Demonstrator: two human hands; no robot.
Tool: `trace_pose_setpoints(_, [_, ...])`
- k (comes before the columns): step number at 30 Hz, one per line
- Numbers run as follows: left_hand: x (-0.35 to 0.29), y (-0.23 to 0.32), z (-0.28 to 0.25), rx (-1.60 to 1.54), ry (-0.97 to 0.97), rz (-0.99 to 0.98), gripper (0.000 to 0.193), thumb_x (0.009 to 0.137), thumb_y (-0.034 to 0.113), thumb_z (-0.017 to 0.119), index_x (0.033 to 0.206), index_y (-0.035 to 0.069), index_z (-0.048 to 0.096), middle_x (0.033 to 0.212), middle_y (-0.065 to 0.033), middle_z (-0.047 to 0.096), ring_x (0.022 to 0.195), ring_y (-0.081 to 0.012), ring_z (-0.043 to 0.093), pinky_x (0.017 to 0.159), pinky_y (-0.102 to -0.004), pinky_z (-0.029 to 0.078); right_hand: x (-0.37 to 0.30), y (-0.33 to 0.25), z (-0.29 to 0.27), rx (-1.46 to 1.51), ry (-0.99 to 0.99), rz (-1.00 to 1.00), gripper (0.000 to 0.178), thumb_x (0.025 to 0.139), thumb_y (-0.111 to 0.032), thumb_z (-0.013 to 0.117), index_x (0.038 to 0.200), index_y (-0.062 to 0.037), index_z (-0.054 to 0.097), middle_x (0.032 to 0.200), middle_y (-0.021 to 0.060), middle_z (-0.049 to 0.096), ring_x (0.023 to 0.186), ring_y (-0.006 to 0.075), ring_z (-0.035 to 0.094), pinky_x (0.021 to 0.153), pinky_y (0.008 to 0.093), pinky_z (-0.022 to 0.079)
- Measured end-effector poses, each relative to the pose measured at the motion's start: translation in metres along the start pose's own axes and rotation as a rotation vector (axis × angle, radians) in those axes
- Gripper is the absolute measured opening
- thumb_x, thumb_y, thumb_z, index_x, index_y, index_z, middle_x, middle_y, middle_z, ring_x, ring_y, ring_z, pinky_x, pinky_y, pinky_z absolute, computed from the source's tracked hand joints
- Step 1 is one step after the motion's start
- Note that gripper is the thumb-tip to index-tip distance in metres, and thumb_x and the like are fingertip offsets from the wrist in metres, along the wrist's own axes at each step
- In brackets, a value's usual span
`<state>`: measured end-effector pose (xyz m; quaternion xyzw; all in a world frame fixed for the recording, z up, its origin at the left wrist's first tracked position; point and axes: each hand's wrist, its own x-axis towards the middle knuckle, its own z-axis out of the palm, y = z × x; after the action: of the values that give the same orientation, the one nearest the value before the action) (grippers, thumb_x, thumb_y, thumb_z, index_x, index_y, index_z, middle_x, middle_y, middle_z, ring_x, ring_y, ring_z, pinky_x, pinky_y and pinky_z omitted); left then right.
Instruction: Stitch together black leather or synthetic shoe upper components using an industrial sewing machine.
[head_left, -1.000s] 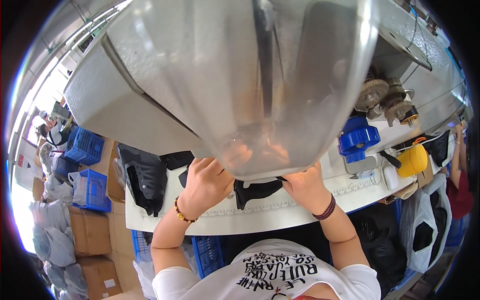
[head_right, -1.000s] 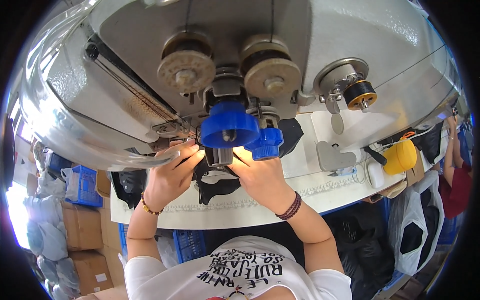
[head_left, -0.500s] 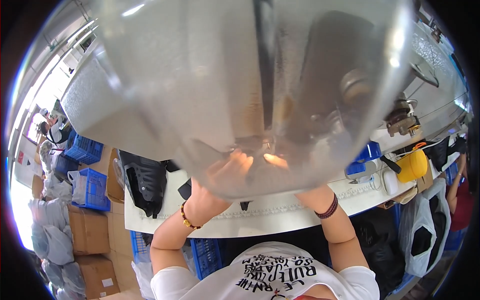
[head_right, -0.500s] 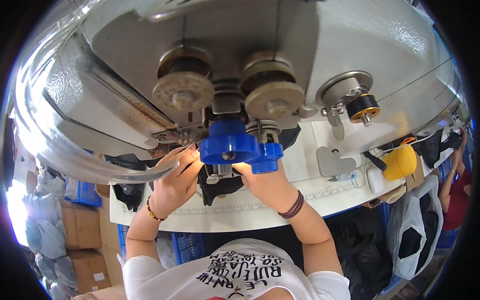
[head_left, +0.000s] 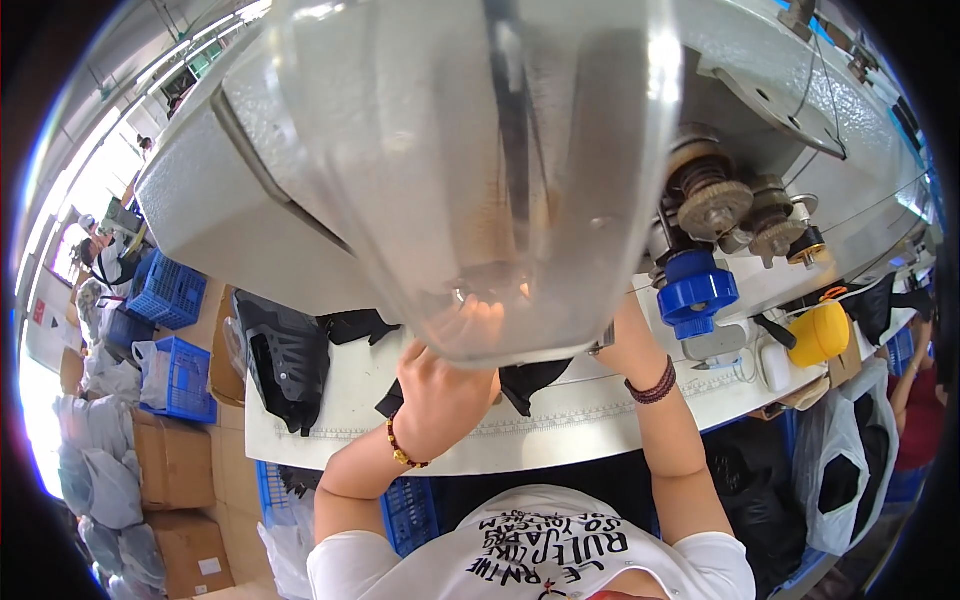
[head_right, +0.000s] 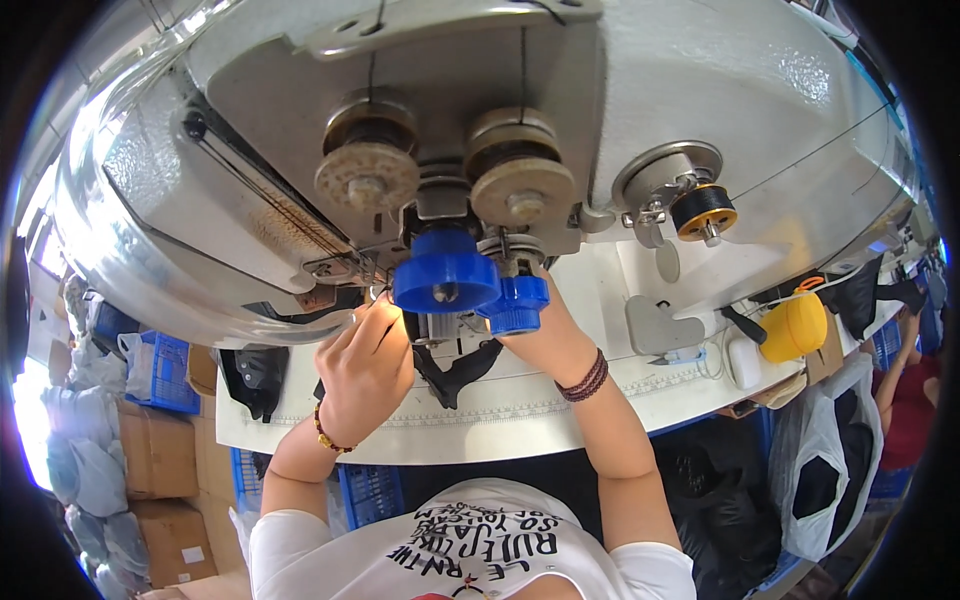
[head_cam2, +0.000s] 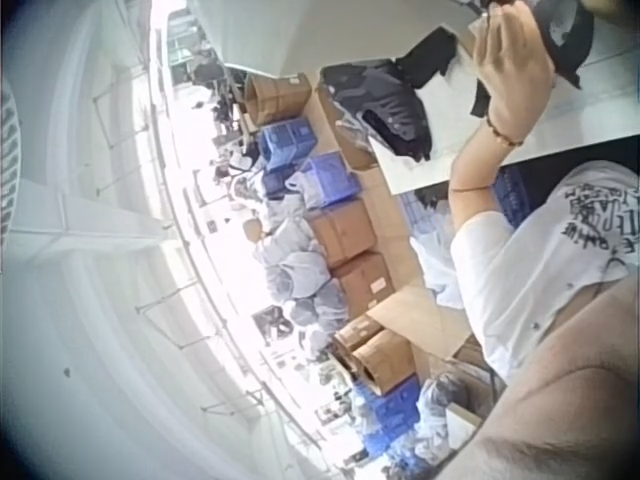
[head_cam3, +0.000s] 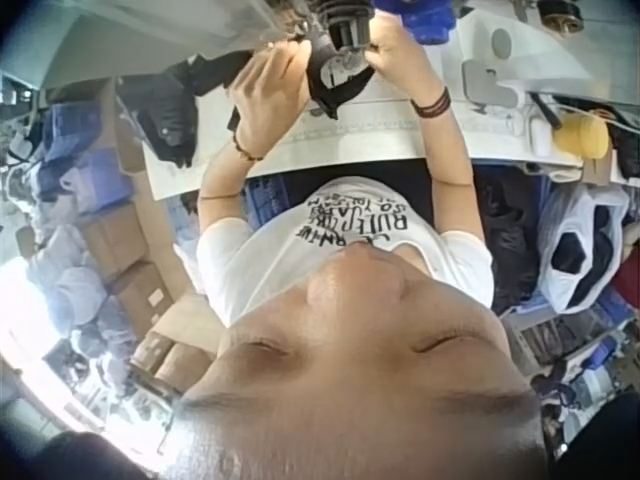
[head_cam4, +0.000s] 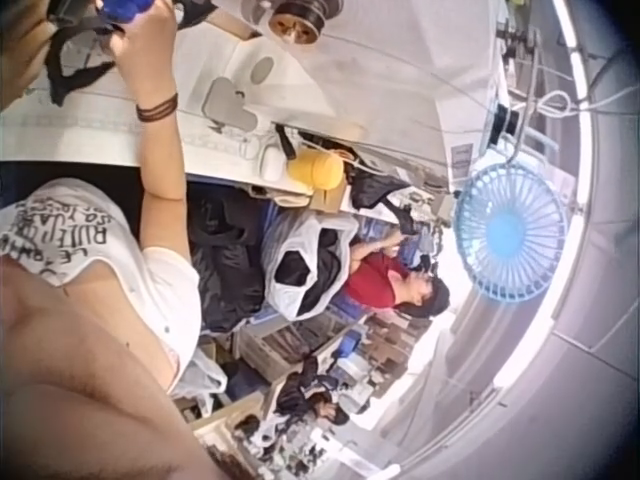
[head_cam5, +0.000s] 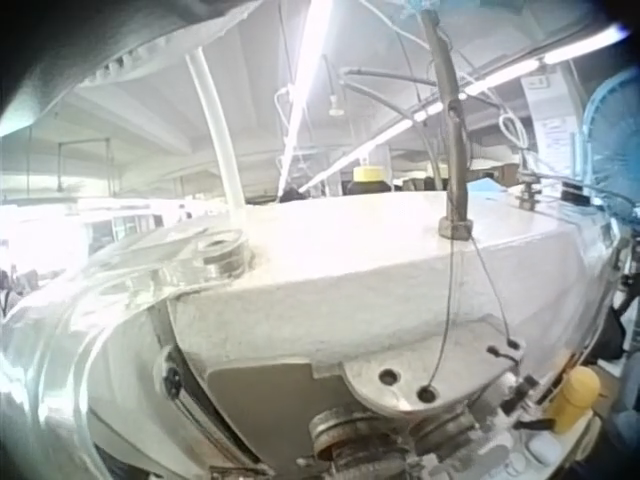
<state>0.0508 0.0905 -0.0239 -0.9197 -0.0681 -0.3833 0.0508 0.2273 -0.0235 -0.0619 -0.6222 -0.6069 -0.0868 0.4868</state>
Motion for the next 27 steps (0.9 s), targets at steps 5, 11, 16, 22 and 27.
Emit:
trace_pose_setpoints(5, [0.003, 0.018, 0.010, 0.097, 0.087, -0.061, 0.013, 0.053, 0.002, 0.063, 0.065, 0.001, 0.059, 0.085, -0.0096, 0.058, 0.072, -0.0237, 0.060, 0.060, -0.0295, 0.048, -0.001, 0.008, 0.000, 0.090, -0.008, 0.100, 0.035, 0.069, -0.008, 0.069, 0.103, -0.0045, 0.061, 0.102, 0.0140, 0.061, 0.096, 0.0320, 0.056, 0.083, 0.0368, 0.045])
trace_pose_setpoints(11, [0.004, 0.036, 0.018, 0.249, 0.024, -0.104, 0.017, 0.051, 0.012, 0.070, 0.050, 0.002, 0.058, 0.084, -0.0132, 0.055, 0.080, -0.0262, 0.060, 0.064, -0.0322, 0.049, 0.009, 0.014, -0.002, 0.457, -0.061, 0.216, 0.039, 0.070, -0.010, 0.070, 0.106, -0.0039, 0.059, 0.105, 0.0151, 0.059, 0.098, 0.0319, 0.056, 0.086, 0.0366, 0.045])
trace_pose_setpoints(16, [0.004, 0.025, -0.004, -0.124, -0.204, -0.237, 0.040, 0.062, 0.026, 0.078, 0.087, -0.003, 0.065, 0.108, -0.0187, 0.054, 0.101, -0.0325, 0.056, 0.082, -0.0361, 0.048, 0.001, -0.020, -0.011, 0.059, -0.048, 0.129, 0.034, 0.073, -0.006, 0.064, 0.106, -0.0016, 0.058, 0.104, 0.0167, 0.059, 0.096, 0.0344, 0.056, 0.085, 0.0374, 0.045])
trace_pose_setpoints(22, [-0.035, -0.012, -0.016, -0.273, -0.437, 0.066, 0.094, 0.062, 0.032, 0.079, 0.135, -0.001, 0.031, 0.142, -0.0273, 0.018, 0.131, -0.0485, 0.021, 0.107, -0.0583, 0.019, -0.031, -0.066, -0.006, 0.285, -0.026, 0.341, 0.038, 0.084, -0.006, 0.055, 0.122, -0.0024, 0.050, 0.110, 0.0190, 0.059, 0.096, 0.0279, 0.061, 0.083, 0.0347, 0.047])
trace_pose_setpoints(27, [-0.037, -0.023, 0.007, -0.161, -0.002, 0.214, 0.052, 0.065, 0.011, 0.064, 0.115, -0.001, 0.055, 0.127, -0.0209, 0.047, 0.124, -0.0431, 0.038, 0.101, -0.0589, 0.034, -0.037, -0.061, 0.028, 0.644, 0.012, 0.461, 0.046, 0.087, -0.005, 0.057, 0.129, -0.0023, 0.039, 0.102, 0.0139, 0.063, 0.082, 0.0156, 0.063, 0.075, 0.0277, 0.049])
